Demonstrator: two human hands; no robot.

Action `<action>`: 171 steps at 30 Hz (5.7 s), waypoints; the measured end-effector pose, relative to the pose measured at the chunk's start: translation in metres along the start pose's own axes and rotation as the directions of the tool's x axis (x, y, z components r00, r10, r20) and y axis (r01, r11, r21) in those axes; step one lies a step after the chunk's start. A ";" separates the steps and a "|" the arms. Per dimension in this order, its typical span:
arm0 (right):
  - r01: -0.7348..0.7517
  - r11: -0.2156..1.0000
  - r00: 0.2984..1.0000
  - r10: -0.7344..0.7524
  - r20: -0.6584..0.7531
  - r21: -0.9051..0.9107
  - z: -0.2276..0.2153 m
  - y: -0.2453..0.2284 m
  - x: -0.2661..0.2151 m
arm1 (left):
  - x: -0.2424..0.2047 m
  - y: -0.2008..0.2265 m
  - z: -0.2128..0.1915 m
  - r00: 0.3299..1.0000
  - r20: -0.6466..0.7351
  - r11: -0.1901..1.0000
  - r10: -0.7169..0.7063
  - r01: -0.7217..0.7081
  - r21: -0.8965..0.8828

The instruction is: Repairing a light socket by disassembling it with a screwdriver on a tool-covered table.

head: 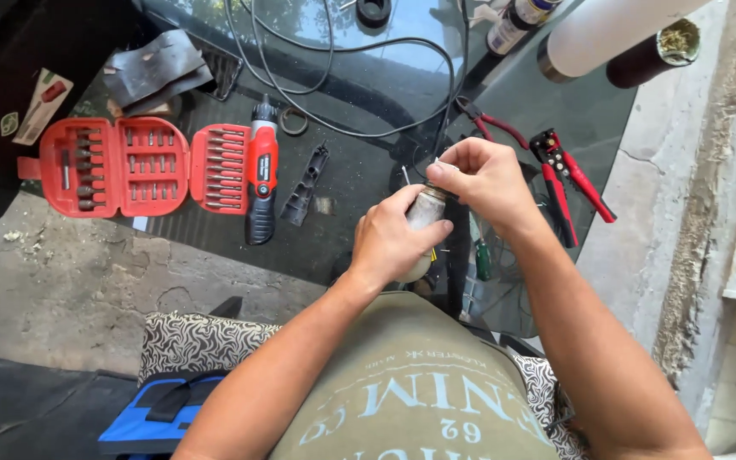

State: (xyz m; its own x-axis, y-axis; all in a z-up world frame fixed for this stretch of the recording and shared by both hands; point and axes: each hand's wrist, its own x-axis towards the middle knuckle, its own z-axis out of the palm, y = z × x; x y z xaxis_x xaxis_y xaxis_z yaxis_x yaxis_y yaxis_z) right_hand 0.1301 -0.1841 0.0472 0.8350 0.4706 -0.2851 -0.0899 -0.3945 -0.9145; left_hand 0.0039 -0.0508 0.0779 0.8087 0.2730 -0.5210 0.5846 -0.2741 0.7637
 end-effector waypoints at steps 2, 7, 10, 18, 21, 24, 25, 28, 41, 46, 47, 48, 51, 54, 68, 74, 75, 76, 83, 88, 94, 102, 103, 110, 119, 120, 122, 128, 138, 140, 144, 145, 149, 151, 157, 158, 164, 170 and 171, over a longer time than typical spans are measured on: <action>-0.036 0.999 0.999 0.035 0.041 0.031 -0.003 -0.008 -0.003 | -0.005 0.004 -0.005 1.000 -0.002 1.000 0.009 -0.009 0.001; -0.069 0.993 0.991 0.057 0.119 0.099 0.001 -0.001 0.002 | -0.008 0.001 -0.008 1.000 -0.013 1.000 0.021 -0.021 0.011; -0.045 0.990 0.992 0.029 0.125 0.132 0.006 -0.002 0.000 | -0.004 -0.006 -0.005 0.999 -0.032 0.998 0.036 -0.035 0.046; 0.026 0.975 0.987 0.010 0.161 -0.219 0.003 0.008 0.011 | 0.018 -0.048 0.013 0.860 -0.193 0.796 0.473 -0.323 0.512; 0.093 0.943 0.976 -0.021 0.218 -0.321 0.004 0.000 0.012 | 0.021 -0.049 0.012 0.886 -0.149 0.822 0.439 -0.330 0.465; 0.125 0.938 0.968 -0.044 0.247 -0.324 0.002 0.001 0.014 | 0.019 -0.039 0.002 0.936 -0.087 0.884 0.342 -0.289 0.369; 0.127 0.937 0.968 -0.045 0.247 -0.326 0.001 0.002 0.016 | 0.020 -0.036 -0.001 0.935 -0.088 0.884 0.343 -0.289 0.367; 0.123 0.953 0.961 -0.046 0.272 -0.276 0.001 0.005 0.018 | 0.017 -0.027 -0.010 0.951 -0.066 0.909 0.301 -0.265 0.323; 0.074 0.967 0.894 0.044 0.446 -0.243 -0.012 -0.024 0.024 | 0.034 -0.044 -0.018 0.976 0.179 0.923 0.121 -0.044 -0.381; -0.035 0.996 0.896 0.066 0.439 -0.078 -0.006 -0.035 0.016 | 0.028 -0.032 -0.028 0.985 0.164 0.978 0.047 -0.011 -0.208; -0.040 0.995 0.911 0.075 0.405 -0.095 -0.005 -0.028 0.016 | 0.027 -0.031 -0.029 0.986 0.163 0.981 0.027 0.005 -0.193; -0.041 0.993 0.925 0.080 0.372 -0.112 -0.003 -0.023 0.017 | 0.027 -0.030 -0.031 0.987 0.158 0.984 0.009 0.019 -0.177; -0.036 0.999 0.939 0.023 0.343 0.031 0.000 -0.011 0.015 | 0.027 -0.029 -0.029 0.988 0.157 0.984 0.006 0.022 -0.176; -0.119 0.992 0.929 0.095 0.359 0.046 0.002 -0.027 0.013 | 0.027 -0.030 -0.027 0.986 0.165 0.981 -0.005 0.037 -0.189; -0.046 0.984 0.960 -0.003 0.281 0.170 0.009 -0.007 0.013 | 0.027 -0.032 -0.020 0.984 0.178 0.979 -0.024 0.059 -0.195; -0.067 0.976 0.957 0.004 0.290 0.206 0.007 -0.015 0.005 | 0.024 -0.030 -0.022 0.981 0.188 0.981 -0.039 0.073 -0.179; -0.087 0.957 0.950 -0.004 0.312 0.277 0.006 -0.019 0.003 | 0.025 -0.032 -0.020 0.982 0.186 0.980 -0.042 0.077 -0.183; -0.086 0.957 0.951 -0.004 0.310 0.277 0.007 -0.007 0.006 | 0.024 -0.031 -0.021 0.982 0.187 0.980 -0.042 0.076 -0.182; -0.053 0.947 0.964 -0.034 0.262 0.316 0.013 -0.001 0.000 | 0.026 -0.032 -0.020 0.982 0.181 0.975 -0.053 0.089 -0.202; -0.095 0.979 0.981 0.061 0.184 0.180 0.014 0.012 0.002 | 0.024 -0.030 -0.020 0.981 0.181 0.975 -0.067 0.103 -0.195; -0.121 0.941 0.973 0.049 0.226 0.317 0.017 0.015 0.000 | 0.024 -0.034 -0.016 0.984 0.166 0.970 -0.068 0.104 -0.218; -0.086 0.677 0.987 0.157 -0.030 0.731 0.004 0.036 0.010 | 0.035 -0.064 0.001 0.987 0.115 0.962 -0.114 0.139 -0.234; -0.085 0.673 0.988 0.152 -0.026 0.734 0.004 0.043 0.010 | 0.036 -0.064 -0.002 0.987 0.108 0.963 -0.116 0.138 -0.230; -0.195 0.421 0.971 0.211 0.114 0.886 0.008 0.069 -0.020 | 0.058 -0.092 0.009 0.981 -0.126 0.988 -0.149 0.142 -0.060; -0.240 0.282 0.954 0.244 0.172 0.929 0.006 0.082 -0.031 | 0.052 -0.068 0.005 0.966 -0.134 0.971 -0.221 0.230 0.058; -0.249 0.229 0.951 0.243 0.192 0.941 0.005 0.080 -0.031 | 0.051 -0.060 0.003 0.964 -0.136 0.967 -0.227 0.240 0.084; -0.270 0.173 0.940 0.259 0.221 0.947 0.003 0.088 -0.030 | 0.057 -0.062 0.007 0.968 -0.162 0.971 -0.193 0.213 0.113; -0.324 0.003 0.892 0.333 0.305 0.946 0.004 0.103 -0.030 | 0.064 -0.063 0.008 0.968 -0.193 0.970 -0.162 0.192 0.147; -0.266 0.161 0.924 0.325 0.203 0.950 0.005 0.099 -0.036 | 0.051 -0.050 0.002 0.979 -0.196 0.979 -0.050 0.087 0.186; -0.262 0.162 0.924 0.327 0.199 0.951 0.007 0.096 -0.037 | 0.054 -0.055 0.004 0.981 -0.183 0.977 -0.067 0.101 0.188; -0.259 0.161 0.925 0.327 0.197 0.952 0.009 0.096 -0.036 | 0.060 -0.061 0.007 0.981 -0.151 0.972 -0.123 0.149 0.180; -0.261 0.161 0.924 0.326 0.198 0.952 0.009 0.097 -0.035 | 0.062 -0.062 0.008 0.981 -0.152 0.972 -0.123 0.150 0.180; -0.262 0.162 0.929 0.310 0.203 0.951 0.009 0.099 -0.034 | 0.065 -0.068 0.011 0.979 -0.167 0.976 -0.113 0.141 0.165; -0.261 0.163 0.931 0.304 0.204 0.952 0.009 0.098 -0.033 | 0.066 -0.068 0.011 0.978 -0.172 0.977 -0.120 0.148 0.155; -0.274 0.150 0.931 0.289 0.223 0.950 0.009 0.105 -0.032 | 0.061 -0.062 0.009 0.979 -0.175 0.982 -0.101 0.126 0.138; -0.275 0.143 0.931 0.287 0.226 0.951 0.009 0.106 -0.032 | 0.060 -0.061 0.008 0.980 -0.180 0.984 -0.080 0.106 0.140; -0.276 0.147 0.933 0.281 0.227 0.950 0.009 0.106 -0.030 | 0.058 -0.060 0.009 0.981 -0.192 0.984 -0.017 0.051 0.172; -0.272 0.154 0.930 0.295 0.218 0.950 0.010 0.105 -0.030 | 0.058 -0.066 0.013 0.970 -0.222 0.957 0.101 -0.034 0.288; -0.269 0.161 0.928 0.307 0.211 0.950 0.010 0.103 -0.030 | 0.058 -0.068 0.013 0.965 -0.219 0.945 0.142 -0.066 0.321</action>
State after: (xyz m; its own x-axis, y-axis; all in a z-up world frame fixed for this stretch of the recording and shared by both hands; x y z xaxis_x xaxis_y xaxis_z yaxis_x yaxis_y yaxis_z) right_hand 0.0898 -0.2308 -0.0415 0.6328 0.4825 -0.6057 -0.7547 0.5594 -0.3428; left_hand 0.0119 -0.0282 -0.0090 0.8494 0.4265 -0.3107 0.5196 -0.5733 0.6335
